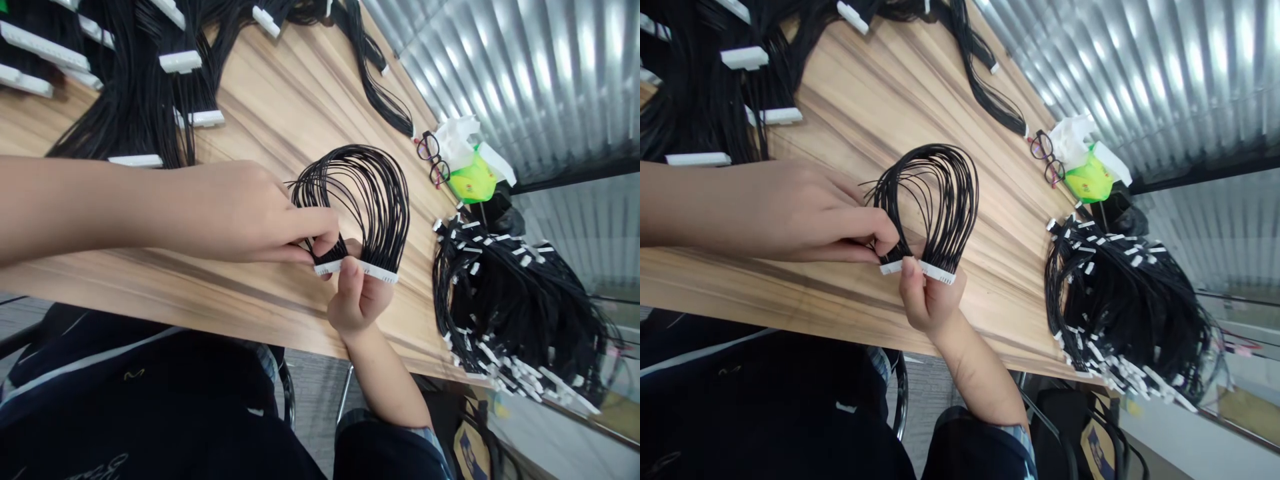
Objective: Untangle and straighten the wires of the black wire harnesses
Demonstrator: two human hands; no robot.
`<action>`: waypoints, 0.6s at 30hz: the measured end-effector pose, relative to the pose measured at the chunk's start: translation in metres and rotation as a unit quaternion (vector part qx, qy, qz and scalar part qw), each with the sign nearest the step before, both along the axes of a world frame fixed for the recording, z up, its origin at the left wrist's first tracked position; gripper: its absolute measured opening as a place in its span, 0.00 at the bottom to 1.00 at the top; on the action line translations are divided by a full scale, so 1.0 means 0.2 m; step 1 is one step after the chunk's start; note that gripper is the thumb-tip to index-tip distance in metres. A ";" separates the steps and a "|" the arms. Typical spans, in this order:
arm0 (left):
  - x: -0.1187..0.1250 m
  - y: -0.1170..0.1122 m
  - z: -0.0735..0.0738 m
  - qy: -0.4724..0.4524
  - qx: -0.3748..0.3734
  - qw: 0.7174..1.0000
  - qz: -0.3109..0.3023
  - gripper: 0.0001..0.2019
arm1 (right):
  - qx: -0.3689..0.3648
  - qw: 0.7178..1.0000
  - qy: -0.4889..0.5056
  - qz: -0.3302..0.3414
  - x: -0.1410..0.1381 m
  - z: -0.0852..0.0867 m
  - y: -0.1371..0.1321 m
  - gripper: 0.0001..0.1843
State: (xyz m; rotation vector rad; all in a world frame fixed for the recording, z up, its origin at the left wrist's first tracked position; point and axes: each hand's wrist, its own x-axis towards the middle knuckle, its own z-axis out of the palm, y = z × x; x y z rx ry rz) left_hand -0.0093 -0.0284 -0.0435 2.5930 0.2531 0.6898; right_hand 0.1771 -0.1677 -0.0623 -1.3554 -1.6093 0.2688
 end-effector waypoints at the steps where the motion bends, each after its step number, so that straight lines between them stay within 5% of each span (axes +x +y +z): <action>1: 0.00 0.02 0.01 0.000 0.039 0.998 -0.049 0.23 | -0.007 1.000 -0.002 0.006 0.01 0.01 0.00 0.14; 3: 0.00 0.07 0.05 -0.009 0.102 0.991 -0.089 0.21 | -0.012 1.000 0.002 0.005 0.02 0.02 0.00 0.15; 9: -0.03 0.06 0.16 -0.059 0.201 0.978 -0.013 0.21 | -0.015 0.998 0.054 -0.030 -0.02 0.06 0.01 0.22; 14: -0.04 0.05 0.12 -0.128 0.266 0.950 -0.097 0.16 | 0.003 0.985 0.172 -0.011 -0.04 0.07 0.03 0.20; 18: -0.02 0.08 0.07 -0.156 0.294 0.932 -0.143 0.18 | 0.010 0.988 0.154 -0.019 -0.03 0.07 0.03 0.20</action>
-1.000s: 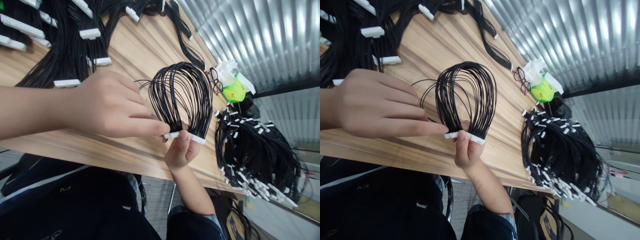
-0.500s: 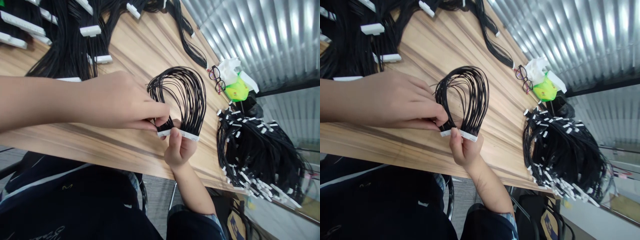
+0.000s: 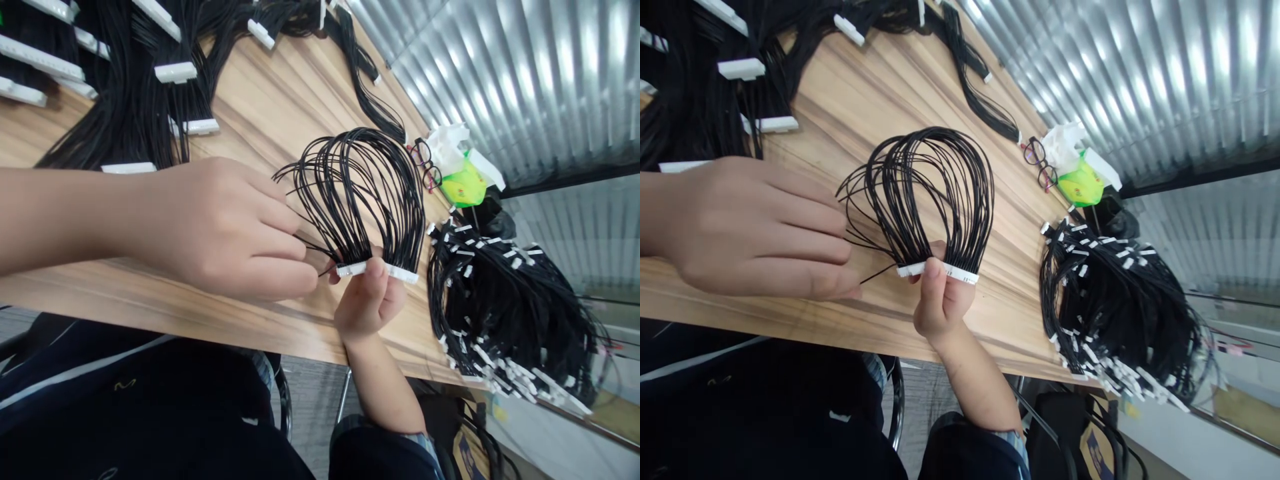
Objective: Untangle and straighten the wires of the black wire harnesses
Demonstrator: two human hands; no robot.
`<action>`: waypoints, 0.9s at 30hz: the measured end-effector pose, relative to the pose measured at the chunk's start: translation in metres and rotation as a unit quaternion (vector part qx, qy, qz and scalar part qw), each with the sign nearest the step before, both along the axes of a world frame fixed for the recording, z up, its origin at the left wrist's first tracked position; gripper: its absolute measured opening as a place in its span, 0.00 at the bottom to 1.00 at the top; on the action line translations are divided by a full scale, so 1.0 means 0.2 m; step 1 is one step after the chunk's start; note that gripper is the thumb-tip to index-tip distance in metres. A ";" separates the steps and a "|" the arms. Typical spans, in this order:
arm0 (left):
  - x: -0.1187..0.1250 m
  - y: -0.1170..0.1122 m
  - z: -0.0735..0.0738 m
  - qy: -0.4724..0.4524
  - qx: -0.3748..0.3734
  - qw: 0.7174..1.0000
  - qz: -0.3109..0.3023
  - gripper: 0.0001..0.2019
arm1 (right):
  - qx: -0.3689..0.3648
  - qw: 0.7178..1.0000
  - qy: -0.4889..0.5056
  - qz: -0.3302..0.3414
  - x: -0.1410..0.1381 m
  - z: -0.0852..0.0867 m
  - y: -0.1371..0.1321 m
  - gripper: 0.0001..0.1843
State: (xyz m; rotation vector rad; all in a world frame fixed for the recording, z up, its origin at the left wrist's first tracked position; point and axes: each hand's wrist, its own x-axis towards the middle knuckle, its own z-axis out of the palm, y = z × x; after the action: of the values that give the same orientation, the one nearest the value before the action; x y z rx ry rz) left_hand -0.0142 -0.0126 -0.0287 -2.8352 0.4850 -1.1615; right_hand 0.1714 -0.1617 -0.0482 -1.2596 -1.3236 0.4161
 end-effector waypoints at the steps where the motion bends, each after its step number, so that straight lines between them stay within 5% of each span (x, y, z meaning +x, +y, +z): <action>1: 0.00 0.00 0.00 0.001 -0.003 1.000 0.000 0.18 | 0.000 1.000 -0.010 -0.004 0.00 0.00 0.00 0.20; 4: -0.02 -0.02 0.00 -0.005 -0.040 0.999 0.022 0.17 | 0.000 0.999 -0.026 -0.019 0.00 0.00 0.00 0.21; 10: -0.04 -0.05 0.03 0.042 -0.099 0.971 0.215 0.14 | -0.001 0.998 -0.035 -0.042 0.00 0.01 0.00 0.23; 18: -0.03 -0.02 0.08 0.076 -0.134 0.911 0.381 0.25 | 0.018 0.997 -0.075 -0.029 0.03 -0.02 -0.03 0.16; 22: -0.04 -0.02 0.08 0.078 -0.134 0.912 0.381 0.19 | 0.016 0.995 -0.090 -0.035 0.03 -0.03 -0.03 0.16; 27: -0.03 -0.03 0.06 0.038 -0.080 0.970 0.228 0.18 | 0.046 0.998 -0.041 -0.020 0.03 -0.04 -0.03 0.13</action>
State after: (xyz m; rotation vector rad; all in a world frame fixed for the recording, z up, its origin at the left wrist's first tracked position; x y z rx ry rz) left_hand -0.0195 -0.0180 -0.0168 -2.8983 -0.2655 -1.0413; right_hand 0.1783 -0.1680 -0.0572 -1.2348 -1.3688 0.2748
